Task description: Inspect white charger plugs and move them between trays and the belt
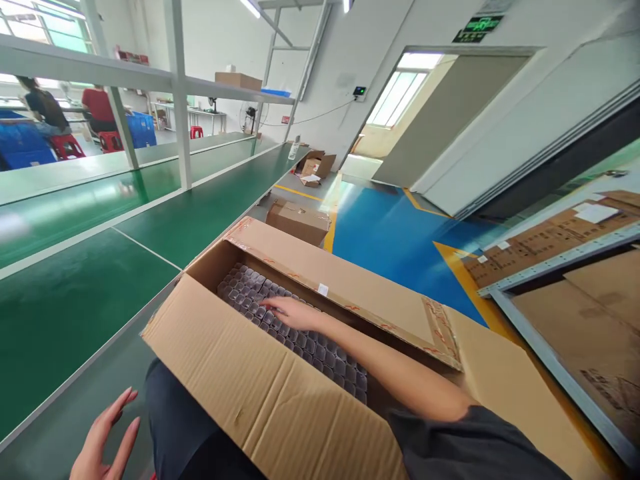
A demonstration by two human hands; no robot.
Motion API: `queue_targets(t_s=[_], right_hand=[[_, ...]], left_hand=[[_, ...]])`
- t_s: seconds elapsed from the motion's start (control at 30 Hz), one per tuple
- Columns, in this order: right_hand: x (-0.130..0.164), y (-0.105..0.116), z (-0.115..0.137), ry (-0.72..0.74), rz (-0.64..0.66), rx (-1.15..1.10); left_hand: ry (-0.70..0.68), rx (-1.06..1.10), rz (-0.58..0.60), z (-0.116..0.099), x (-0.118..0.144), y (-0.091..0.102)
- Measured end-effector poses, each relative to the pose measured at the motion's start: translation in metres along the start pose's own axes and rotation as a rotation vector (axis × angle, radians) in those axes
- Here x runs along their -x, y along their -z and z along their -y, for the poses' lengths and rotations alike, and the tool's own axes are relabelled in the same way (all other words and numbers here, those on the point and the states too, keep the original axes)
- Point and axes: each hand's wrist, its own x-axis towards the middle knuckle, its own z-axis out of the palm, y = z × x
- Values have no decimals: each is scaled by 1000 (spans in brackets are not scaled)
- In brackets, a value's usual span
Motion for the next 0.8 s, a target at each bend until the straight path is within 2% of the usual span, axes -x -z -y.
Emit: queue_targets(t_s=[0.1, 0.17, 0.2, 0.27, 0.33, 0.4, 0.57, 0.7, 0.8], right_hand=[[13, -20, -62, -121, 127, 84], [15, -31, -91, -176, 181, 125], [15, -36, -102, -184, 201, 135], [12, -45, -116, -163, 229, 141], [4, -51, -124, -111, 235, 139], [-11, -53, -126, -52, 224, 143], [-82, -52, -115, 121, 214, 208], [-149, -62, -97, 286, 304, 289], [-184, -75, -87, 352, 374, 348]], left_hand=[[-502, -74, 49, -87, -61, -33], [-799, -176, 148, -139, -88, -63], [-871, -255, 185, -159, -97, -78], [-936, -339, 175, -180, -105, -105], [-945, -371, 158, -182, -107, -123], [-942, -377, 167, -176, -107, -129], [-940, -387, 198, -171, -109, -125], [-919, -414, 196, -176, -111, -123], [-922, -427, 191, -177, -111, -122]])
